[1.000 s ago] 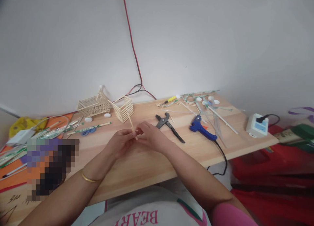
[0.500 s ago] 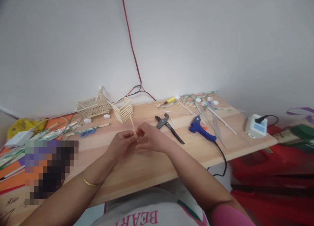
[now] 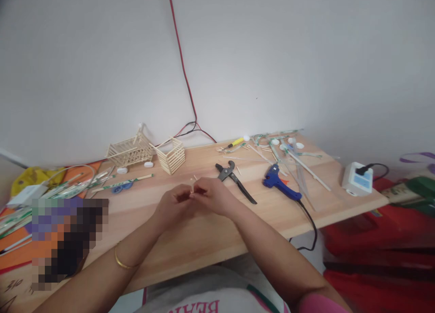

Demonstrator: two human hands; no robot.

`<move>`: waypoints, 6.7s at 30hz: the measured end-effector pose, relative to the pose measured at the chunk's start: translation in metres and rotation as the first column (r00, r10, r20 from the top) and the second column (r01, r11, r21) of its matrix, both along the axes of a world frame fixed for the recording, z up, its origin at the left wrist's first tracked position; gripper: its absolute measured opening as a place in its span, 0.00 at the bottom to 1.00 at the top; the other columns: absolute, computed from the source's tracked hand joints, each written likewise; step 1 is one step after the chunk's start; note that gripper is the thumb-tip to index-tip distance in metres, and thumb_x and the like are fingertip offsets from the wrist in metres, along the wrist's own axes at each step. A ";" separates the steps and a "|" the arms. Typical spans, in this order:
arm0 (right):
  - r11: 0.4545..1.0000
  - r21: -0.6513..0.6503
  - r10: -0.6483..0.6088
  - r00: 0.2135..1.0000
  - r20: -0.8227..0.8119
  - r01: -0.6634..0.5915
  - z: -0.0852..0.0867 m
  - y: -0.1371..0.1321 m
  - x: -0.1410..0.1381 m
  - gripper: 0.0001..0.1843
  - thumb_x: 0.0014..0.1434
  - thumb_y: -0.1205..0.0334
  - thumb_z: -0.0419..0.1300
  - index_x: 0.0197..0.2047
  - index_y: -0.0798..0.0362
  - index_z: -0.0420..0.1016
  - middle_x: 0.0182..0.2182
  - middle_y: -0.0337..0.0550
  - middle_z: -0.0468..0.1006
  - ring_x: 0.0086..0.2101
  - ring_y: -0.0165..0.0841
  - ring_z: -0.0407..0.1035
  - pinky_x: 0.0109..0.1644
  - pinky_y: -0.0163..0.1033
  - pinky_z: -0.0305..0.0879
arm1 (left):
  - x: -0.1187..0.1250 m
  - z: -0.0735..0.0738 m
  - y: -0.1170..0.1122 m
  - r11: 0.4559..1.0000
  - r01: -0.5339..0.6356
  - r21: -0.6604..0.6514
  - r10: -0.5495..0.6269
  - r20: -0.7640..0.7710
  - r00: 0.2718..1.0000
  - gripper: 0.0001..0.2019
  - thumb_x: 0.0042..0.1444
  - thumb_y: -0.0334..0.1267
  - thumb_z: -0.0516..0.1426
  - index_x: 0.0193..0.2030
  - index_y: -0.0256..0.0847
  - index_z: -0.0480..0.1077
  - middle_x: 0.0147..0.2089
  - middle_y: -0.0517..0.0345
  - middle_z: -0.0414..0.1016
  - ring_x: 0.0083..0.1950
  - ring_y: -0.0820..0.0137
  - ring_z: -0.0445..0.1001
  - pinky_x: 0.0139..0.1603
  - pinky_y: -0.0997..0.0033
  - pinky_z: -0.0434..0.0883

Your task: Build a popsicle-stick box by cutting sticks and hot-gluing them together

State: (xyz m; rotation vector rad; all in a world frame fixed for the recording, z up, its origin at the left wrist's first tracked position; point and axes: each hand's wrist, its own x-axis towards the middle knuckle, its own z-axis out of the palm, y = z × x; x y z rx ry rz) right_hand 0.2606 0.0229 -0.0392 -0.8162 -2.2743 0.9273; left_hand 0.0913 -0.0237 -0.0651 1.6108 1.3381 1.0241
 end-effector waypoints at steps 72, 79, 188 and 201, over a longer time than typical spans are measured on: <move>0.696 0.340 -0.685 0.441 0.581 0.632 -0.014 -0.014 0.051 0.30 0.46 0.54 0.59 0.50 0.63 0.64 0.42 0.63 0.69 0.45 0.51 0.64 0.48 0.48 0.57 | 0.001 0.004 0.003 0.966 -0.088 -0.242 0.168 0.331 0.928 0.08 0.44 0.40 0.62 0.26 0.36 0.73 0.36 0.51 0.76 0.39 0.66 0.76 0.29 0.75 0.71; 0.752 -0.148 -0.575 0.749 0.330 0.643 -0.007 -0.018 0.079 0.20 0.51 0.54 0.55 0.44 0.58 0.68 0.31 0.48 0.72 0.29 0.35 0.67 0.32 0.38 0.62 | -0.001 0.001 0.004 0.954 -0.107 -0.281 0.204 0.344 0.917 0.10 0.43 0.40 0.62 0.29 0.35 0.74 0.36 0.51 0.77 0.36 0.68 0.75 0.30 0.74 0.72; 0.828 -0.518 0.201 0.749 0.631 0.215 0.020 -0.023 0.036 0.17 0.54 0.53 0.48 0.20 0.55 0.63 0.17 0.40 0.68 0.16 0.28 0.62 0.20 0.33 0.58 | 0.016 -0.008 -0.009 0.958 0.099 0.269 0.145 -0.751 0.644 0.10 0.60 0.30 0.47 0.33 0.38 0.67 0.34 0.53 0.71 0.37 0.67 0.68 0.38 0.67 0.65; 0.711 -0.660 0.225 0.810 0.542 0.245 0.017 0.003 0.039 0.21 0.55 0.43 0.53 0.26 0.53 0.63 0.19 0.36 0.64 0.19 0.25 0.59 0.21 0.30 0.58 | 0.018 -0.005 -0.004 0.973 -0.001 0.229 0.180 -0.762 0.623 0.11 0.62 0.35 0.46 0.36 0.38 0.69 0.38 0.52 0.72 0.39 0.68 0.71 0.40 0.69 0.66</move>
